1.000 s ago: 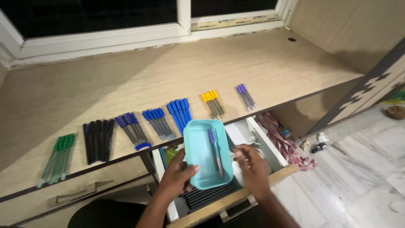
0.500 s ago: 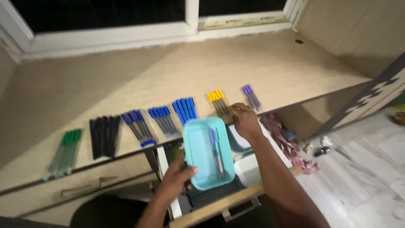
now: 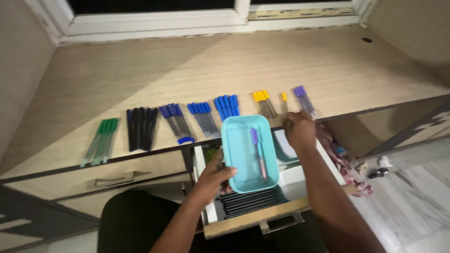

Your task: The person sits on the floor and organizes pens by color, moving them from a drawer to a desk and then into a light blue container. The person handles black, green, blue, yellow, and purple pens, placing them into the container one by one.

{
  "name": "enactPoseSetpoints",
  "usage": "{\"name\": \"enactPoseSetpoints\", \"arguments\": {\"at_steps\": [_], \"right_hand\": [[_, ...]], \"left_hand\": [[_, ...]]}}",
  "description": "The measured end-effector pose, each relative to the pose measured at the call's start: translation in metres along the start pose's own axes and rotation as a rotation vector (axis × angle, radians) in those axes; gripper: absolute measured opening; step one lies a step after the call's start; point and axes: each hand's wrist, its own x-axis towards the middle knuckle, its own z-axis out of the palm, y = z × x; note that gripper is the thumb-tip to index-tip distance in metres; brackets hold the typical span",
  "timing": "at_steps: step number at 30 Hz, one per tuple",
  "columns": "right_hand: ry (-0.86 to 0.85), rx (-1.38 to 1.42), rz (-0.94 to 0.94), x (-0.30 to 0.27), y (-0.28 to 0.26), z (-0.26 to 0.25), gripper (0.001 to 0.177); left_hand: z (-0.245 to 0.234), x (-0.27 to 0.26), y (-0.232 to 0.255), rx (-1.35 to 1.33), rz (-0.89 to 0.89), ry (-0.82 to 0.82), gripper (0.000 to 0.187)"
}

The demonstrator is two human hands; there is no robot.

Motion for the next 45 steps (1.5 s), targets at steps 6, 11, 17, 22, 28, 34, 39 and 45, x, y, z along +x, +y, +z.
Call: {"name": "enactPoseSetpoints", "arguments": {"at_steps": [6,11,17,22,28,34,39,45], "right_hand": [[0.011,-0.047,0.144,-0.006,0.005,-0.001,0.013],[-0.039,-0.103,0.214,-0.01,0.014,-0.004,0.014],[0.151,-0.033,0.303,-0.011,-0.013,-0.061,0.017],[0.034,0.426,0.603,-0.064,-0.104,-0.086,0.008],[0.093,0.247,0.207,-0.074,-0.16,-0.081,0.011],[-0.006,0.269,0.194,-0.08,-0.145,-0.065,0.017],[-0.055,0.371,0.314,-0.086,-0.14,-0.055,0.015],[-0.098,0.377,0.346,-0.081,-0.147,-0.061,0.03]], "left_hand": [[-0.004,0.0,-0.003,-0.042,0.015,-0.012,0.092],[-0.006,0.001,-0.004,-0.065,0.019,-0.032,0.088],[-0.005,0.002,-0.002,-0.062,0.025,-0.027,0.087],[-0.006,0.006,-0.005,-0.054,-0.03,0.068,0.086],[-0.002,0.004,0.002,-0.038,0.045,0.036,0.079],[0.005,0.002,0.006,0.15,-0.002,0.094,0.083],[0.008,0.001,0.012,0.173,-0.017,0.083,0.085],[0.009,0.0,0.012,0.152,-0.002,0.052,0.086]]}}
